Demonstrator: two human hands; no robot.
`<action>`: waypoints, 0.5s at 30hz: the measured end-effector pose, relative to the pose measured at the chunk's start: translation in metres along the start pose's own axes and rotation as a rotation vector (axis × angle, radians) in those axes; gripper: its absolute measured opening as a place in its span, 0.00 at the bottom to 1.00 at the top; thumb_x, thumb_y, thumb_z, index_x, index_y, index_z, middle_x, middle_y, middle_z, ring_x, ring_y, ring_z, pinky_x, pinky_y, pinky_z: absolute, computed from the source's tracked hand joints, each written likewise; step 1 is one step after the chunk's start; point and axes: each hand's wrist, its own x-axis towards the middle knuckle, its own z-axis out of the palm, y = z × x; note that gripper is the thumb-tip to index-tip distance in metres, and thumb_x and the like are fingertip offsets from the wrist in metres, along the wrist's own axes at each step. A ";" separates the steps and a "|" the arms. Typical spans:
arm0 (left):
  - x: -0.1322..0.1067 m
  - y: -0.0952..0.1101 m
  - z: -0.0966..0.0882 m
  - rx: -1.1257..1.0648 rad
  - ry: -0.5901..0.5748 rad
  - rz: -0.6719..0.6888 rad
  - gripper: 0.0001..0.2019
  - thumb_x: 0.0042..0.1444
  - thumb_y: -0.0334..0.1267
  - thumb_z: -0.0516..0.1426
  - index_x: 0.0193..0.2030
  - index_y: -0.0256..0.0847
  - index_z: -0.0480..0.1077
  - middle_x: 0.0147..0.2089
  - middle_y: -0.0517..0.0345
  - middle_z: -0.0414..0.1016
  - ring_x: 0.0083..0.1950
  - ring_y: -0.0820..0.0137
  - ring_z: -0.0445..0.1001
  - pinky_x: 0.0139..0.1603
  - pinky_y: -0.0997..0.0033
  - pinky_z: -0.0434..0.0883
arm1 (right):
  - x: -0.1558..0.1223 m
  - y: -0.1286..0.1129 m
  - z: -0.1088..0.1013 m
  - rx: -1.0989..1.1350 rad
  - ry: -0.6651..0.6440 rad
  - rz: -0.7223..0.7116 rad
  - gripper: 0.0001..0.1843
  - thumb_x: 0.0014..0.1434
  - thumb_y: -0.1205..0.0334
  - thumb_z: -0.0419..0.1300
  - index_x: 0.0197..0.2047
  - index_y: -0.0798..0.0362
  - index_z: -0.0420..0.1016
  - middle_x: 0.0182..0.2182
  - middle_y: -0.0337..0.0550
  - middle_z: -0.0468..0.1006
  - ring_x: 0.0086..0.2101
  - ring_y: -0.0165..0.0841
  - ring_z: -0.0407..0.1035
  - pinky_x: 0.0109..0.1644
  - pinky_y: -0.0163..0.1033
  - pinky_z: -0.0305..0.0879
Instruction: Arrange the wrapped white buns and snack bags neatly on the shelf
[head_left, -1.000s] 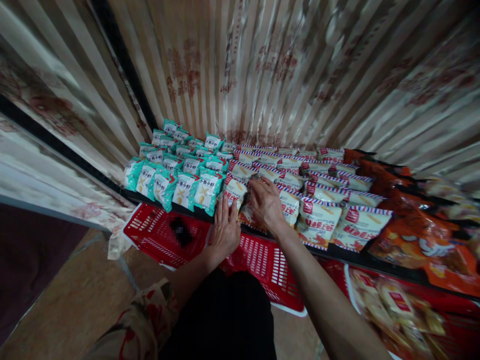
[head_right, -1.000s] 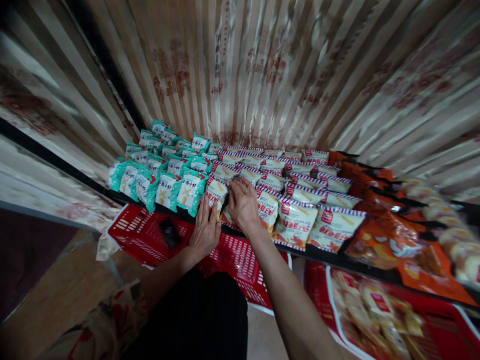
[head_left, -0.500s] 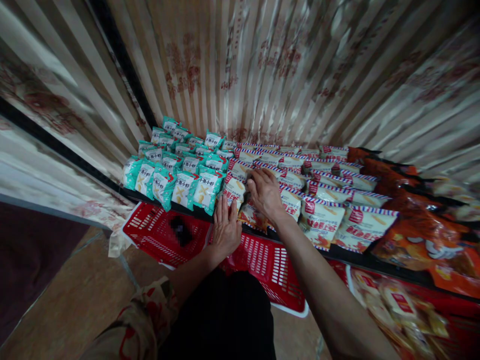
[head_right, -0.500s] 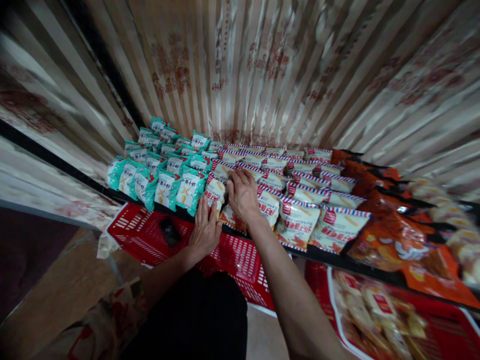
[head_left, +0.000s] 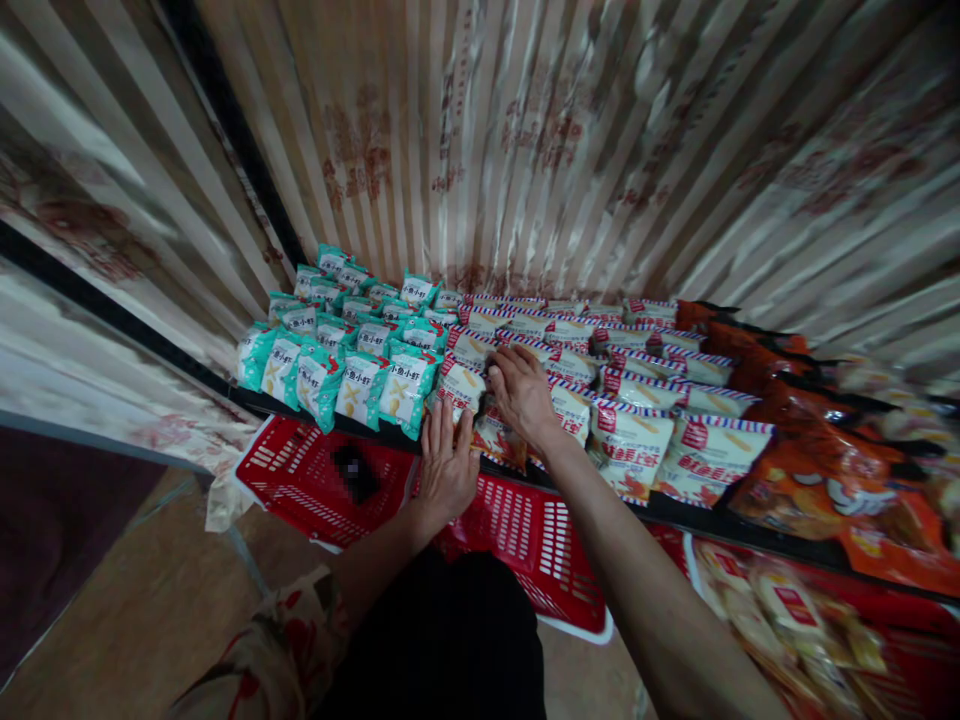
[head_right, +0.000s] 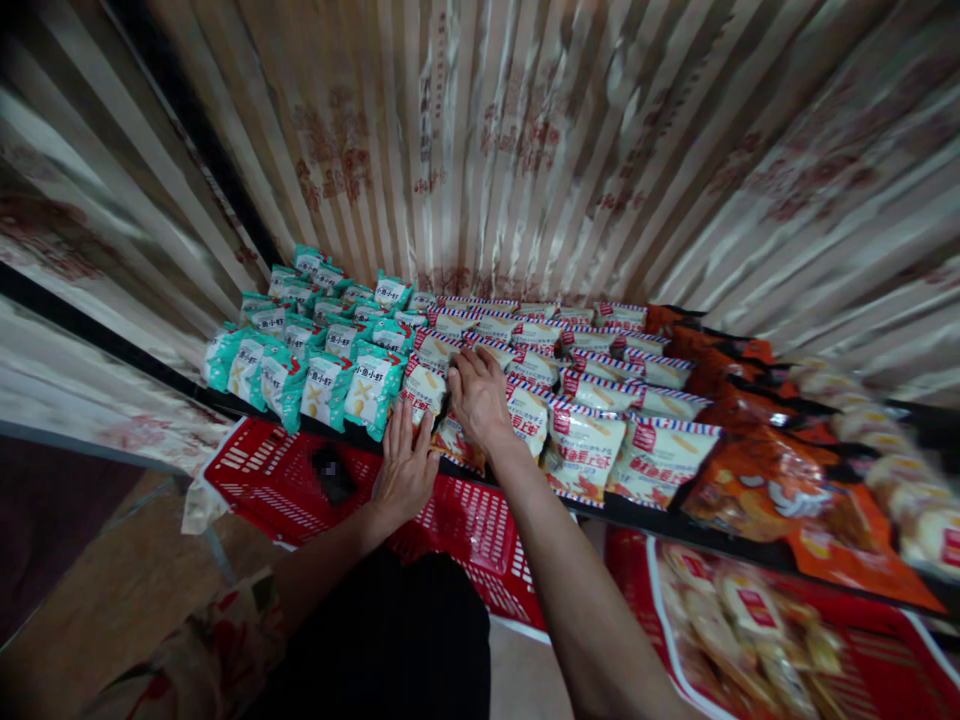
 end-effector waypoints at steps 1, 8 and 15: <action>0.000 0.000 0.000 -0.002 -0.004 -0.001 0.30 0.60 0.33 0.48 0.67 0.33 0.45 0.72 0.37 0.28 0.71 0.52 0.28 0.66 0.43 0.50 | 0.000 0.000 0.000 -0.002 -0.003 -0.002 0.25 0.66 0.54 0.40 0.51 0.58 0.72 0.52 0.54 0.73 0.56 0.43 0.59 0.60 0.54 0.56; 0.003 -0.001 0.003 -0.003 0.010 -0.019 0.30 0.59 0.33 0.49 0.67 0.31 0.45 0.71 0.36 0.29 0.71 0.52 0.30 0.66 0.44 0.52 | 0.002 -0.003 -0.006 -0.002 -0.013 -0.007 0.24 0.65 0.56 0.42 0.51 0.57 0.73 0.52 0.54 0.72 0.56 0.42 0.59 0.60 0.52 0.56; 0.001 -0.004 0.004 -0.016 0.031 -0.024 0.30 0.59 0.32 0.48 0.67 0.32 0.45 0.72 0.38 0.30 0.71 0.53 0.30 0.66 0.45 0.52 | -0.008 -0.017 -0.021 0.028 -0.001 0.026 0.20 0.64 0.56 0.46 0.49 0.54 0.74 0.43 0.50 0.78 0.46 0.40 0.67 0.53 0.49 0.60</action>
